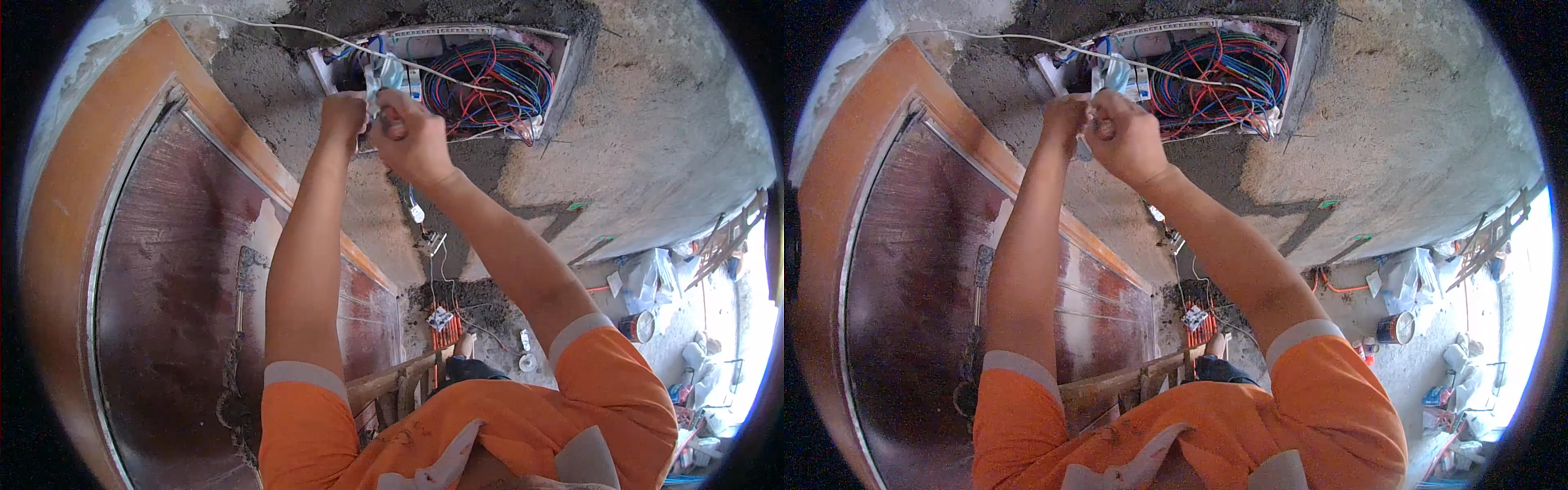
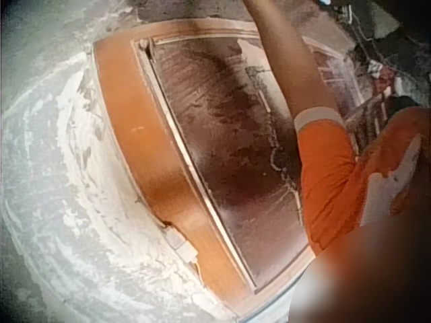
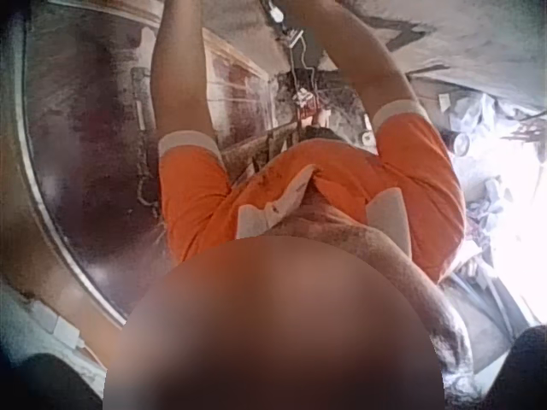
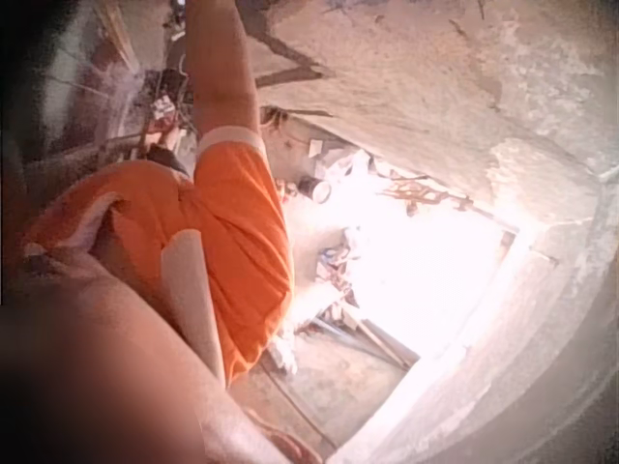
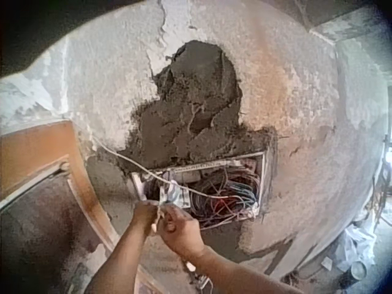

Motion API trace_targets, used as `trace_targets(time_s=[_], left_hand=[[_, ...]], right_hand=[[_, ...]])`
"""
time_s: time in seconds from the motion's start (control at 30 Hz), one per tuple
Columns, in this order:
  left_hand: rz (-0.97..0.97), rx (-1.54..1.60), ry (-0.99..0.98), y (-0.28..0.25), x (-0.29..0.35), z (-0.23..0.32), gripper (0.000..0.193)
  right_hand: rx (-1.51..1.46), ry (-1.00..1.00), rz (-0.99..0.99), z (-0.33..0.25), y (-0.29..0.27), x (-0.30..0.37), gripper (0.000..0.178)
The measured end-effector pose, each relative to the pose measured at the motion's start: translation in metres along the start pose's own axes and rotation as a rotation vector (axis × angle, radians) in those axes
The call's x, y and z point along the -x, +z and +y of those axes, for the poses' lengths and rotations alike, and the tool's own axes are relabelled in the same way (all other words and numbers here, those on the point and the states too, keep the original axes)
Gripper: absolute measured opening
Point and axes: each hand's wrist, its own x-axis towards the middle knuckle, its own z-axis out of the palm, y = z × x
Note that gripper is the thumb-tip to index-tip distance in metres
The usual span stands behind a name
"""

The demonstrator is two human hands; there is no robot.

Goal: Wiring and securing components inside an electrical circuit breaker box using a screwdriver.

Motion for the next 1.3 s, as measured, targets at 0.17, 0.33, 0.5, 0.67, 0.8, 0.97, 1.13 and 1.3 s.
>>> trace_targets(time_s=[0.17,0.33,0.5,0.67,0.8,0.97,1.13,1.3], left_hand=[[0.005,-0.104,-0.034,-0.009,-0.013,0.004,0.019],[-0.027,-0.192,-0.072,-0.012,-0.009,-0.003,0.017],[-0.171,-0.158,0.009,0.033,0.071,0.000,0.009],[-0.169,-0.293,0.097,0.032,0.095,-0.018,0.013],[-0.022,-0.240,0.174,0.026,0.093,-0.021,0.014],[0.020,-0.251,0.197,0.022,0.071,-0.010,0.015],[0.043,-0.473,0.348,0.025,0.045,-0.009,0.019],[-0.063,-0.415,0.281,0.047,0.046,-0.013,0.020]], right_hand=[[-0.118,0.342,0.083,-0.005,-0.017,-0.033,0.026],[-0.575,0.716,0.107,0.001,-0.034,-0.040,0.024],[-0.693,0.855,0.065,-0.008,-0.117,-0.014,0.024],[-0.467,0.621,-0.043,-0.030,-0.123,0.018,0.027],[-0.422,0.350,-0.109,-0.018,-0.114,0.031,0.024],[-0.374,0.231,-0.167,-0.002,-0.089,0.015,0.025],[-0.195,0.320,-0.222,0.008,-0.082,-0.002,0.028],[-0.098,0.204,-0.132,0.002,-0.110,-0.001,0.029]])
